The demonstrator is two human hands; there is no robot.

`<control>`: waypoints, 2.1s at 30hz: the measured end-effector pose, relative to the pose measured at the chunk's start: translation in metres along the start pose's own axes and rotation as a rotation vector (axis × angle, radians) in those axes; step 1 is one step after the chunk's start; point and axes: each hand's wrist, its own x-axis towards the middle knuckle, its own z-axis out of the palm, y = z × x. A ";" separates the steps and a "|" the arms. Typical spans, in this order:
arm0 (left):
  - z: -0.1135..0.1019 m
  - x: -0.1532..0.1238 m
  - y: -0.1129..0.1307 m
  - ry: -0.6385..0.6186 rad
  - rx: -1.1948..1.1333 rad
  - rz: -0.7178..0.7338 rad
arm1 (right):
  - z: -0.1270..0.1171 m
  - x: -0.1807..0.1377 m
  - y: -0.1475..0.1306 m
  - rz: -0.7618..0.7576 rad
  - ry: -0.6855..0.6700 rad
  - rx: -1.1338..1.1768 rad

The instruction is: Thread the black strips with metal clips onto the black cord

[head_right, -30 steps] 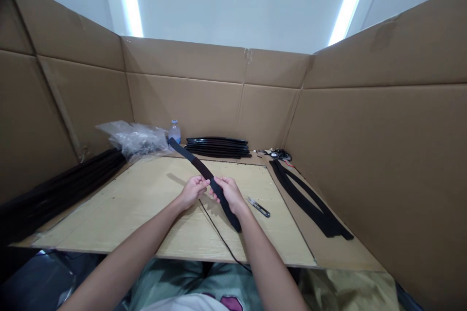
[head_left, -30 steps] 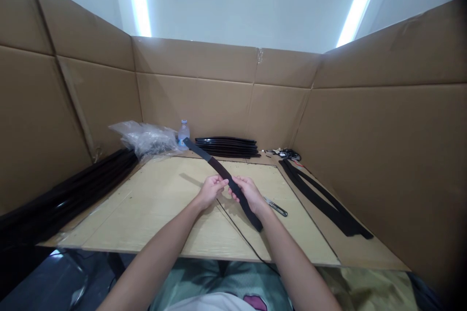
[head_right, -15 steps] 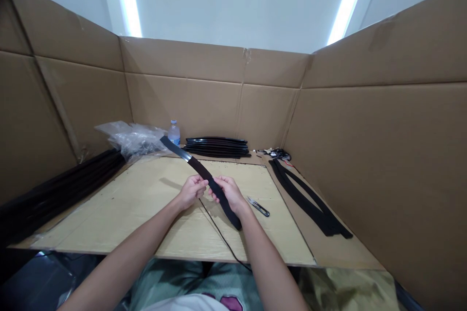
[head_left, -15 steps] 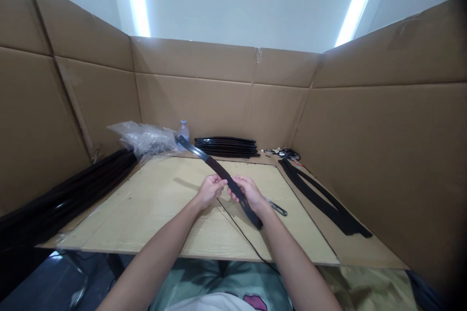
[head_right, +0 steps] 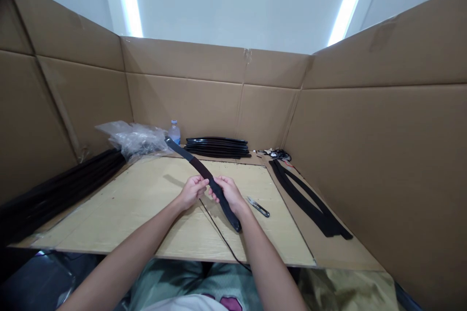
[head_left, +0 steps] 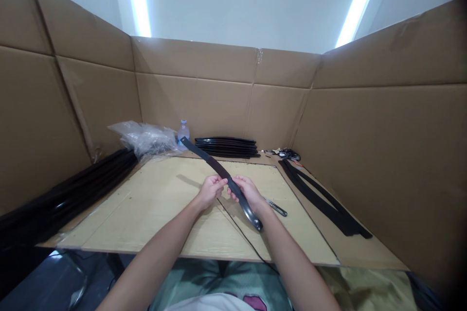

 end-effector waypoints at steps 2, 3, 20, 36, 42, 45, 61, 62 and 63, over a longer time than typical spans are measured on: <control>-0.001 0.001 -0.001 0.025 -0.003 -0.002 | 0.000 0.001 0.001 -0.009 0.008 0.027; -0.001 0.002 -0.002 0.040 -0.003 -0.004 | 0.000 0.001 0.002 -0.018 0.011 0.042; -0.008 0.001 -0.001 -0.055 -0.104 -0.096 | -0.004 -0.004 0.001 0.032 -0.051 -0.074; -0.007 0.003 -0.007 -0.012 -0.070 -0.061 | -0.011 -0.002 0.002 0.012 -0.080 -0.205; -0.007 0.002 -0.004 -0.009 -0.091 -0.083 | -0.015 -0.002 -0.001 -0.011 0.069 -0.213; -0.009 0.002 -0.006 -0.024 -0.082 -0.098 | -0.014 -0.006 -0.001 0.035 0.051 -0.157; -0.010 0.002 -0.012 -0.064 -0.106 -0.181 | -0.015 0.000 -0.002 0.066 0.127 -0.046; -0.010 0.002 -0.012 -0.065 -0.106 -0.188 | -0.015 0.000 -0.002 0.059 0.132 -0.050; -0.009 0.002 -0.013 -0.064 -0.104 -0.196 | -0.015 0.001 -0.001 0.046 0.135 -0.058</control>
